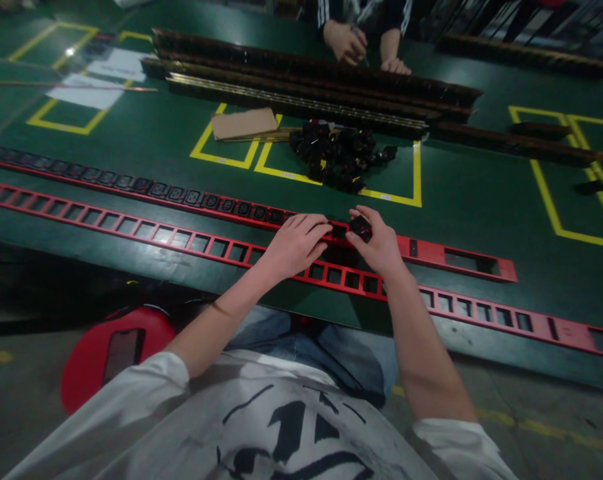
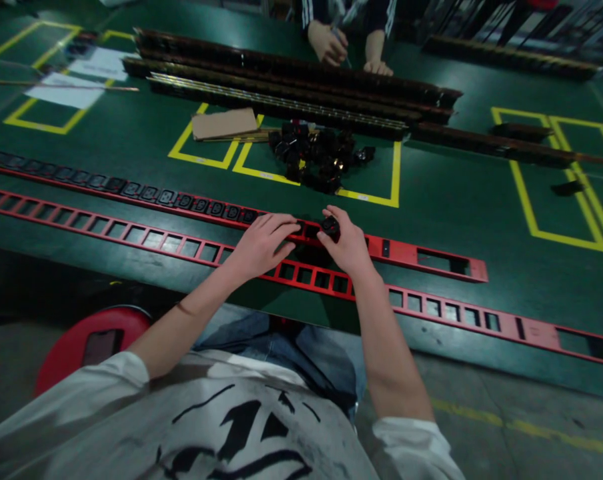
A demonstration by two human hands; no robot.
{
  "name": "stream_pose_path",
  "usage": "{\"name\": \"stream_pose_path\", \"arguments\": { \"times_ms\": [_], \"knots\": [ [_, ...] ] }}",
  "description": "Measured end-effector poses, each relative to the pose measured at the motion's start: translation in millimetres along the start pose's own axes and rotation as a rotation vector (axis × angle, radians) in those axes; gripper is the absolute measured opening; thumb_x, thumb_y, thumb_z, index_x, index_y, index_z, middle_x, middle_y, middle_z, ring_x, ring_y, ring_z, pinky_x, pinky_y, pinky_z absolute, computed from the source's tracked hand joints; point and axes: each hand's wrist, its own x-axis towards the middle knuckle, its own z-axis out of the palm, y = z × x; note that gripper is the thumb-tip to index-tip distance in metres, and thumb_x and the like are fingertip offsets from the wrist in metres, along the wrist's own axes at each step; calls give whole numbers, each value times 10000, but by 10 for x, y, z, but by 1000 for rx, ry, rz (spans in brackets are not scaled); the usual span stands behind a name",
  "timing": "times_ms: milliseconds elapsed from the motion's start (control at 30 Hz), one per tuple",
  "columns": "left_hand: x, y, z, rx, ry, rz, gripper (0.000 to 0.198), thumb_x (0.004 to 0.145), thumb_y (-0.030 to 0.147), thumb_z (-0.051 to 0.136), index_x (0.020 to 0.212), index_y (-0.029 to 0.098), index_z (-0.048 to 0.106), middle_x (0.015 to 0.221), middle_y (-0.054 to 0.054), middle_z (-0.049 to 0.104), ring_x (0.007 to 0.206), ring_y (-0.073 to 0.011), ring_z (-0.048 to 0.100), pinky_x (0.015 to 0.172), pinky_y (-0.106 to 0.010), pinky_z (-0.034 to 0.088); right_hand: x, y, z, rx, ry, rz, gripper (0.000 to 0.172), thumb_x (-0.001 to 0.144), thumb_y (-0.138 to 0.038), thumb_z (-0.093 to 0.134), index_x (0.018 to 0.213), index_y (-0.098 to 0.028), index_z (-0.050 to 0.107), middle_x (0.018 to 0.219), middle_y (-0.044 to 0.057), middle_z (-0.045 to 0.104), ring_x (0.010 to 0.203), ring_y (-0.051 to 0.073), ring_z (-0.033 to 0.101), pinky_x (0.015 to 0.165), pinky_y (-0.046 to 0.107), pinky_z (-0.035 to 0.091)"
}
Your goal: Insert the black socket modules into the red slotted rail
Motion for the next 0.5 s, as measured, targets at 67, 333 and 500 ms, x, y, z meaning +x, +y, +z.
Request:
{"name": "stream_pose_path", "arguments": {
  "times_ms": [67, 333, 500],
  "knots": [
    [-444, 165, -43, -31, 42, 12, 287, 1001, 215, 512, 1271, 203, 609, 1286, -115, 664, 1181, -241, 600, 1019, -411, 480, -16, -20, -5, -6, 29, -9, 559, 849, -272, 682, 1390, -260, 542, 1373, 91, 681, 1264, 310, 657, 1118, 540, 499],
    [-3277, 92, -108, 429, 254, -775, 313, 903, 383, 614, 1122, 161, 587, 1103, -141, 686, 1076, -309, 659, 986, -503, 508, -17, -61, -10, -12, 106, -8, 537, 858, -313, 688, 1376, -243, 561, 1336, 96, 703, 1198, 303, 689, 1065, 526, 535],
    [-4149, -280, -488, 551, -12, -1607, 1041, 740, 709, 644, 1503, 95, 291, 1578, -336, 371, 1401, -579, 410, 938, -776, 435, -22, -111, -19, -32, 92, -76, 565, 874, -374, 698, 1407, -273, 543, 1347, 88, 698, 1200, 311, 669, 1046, 548, 536]
  ]
}}
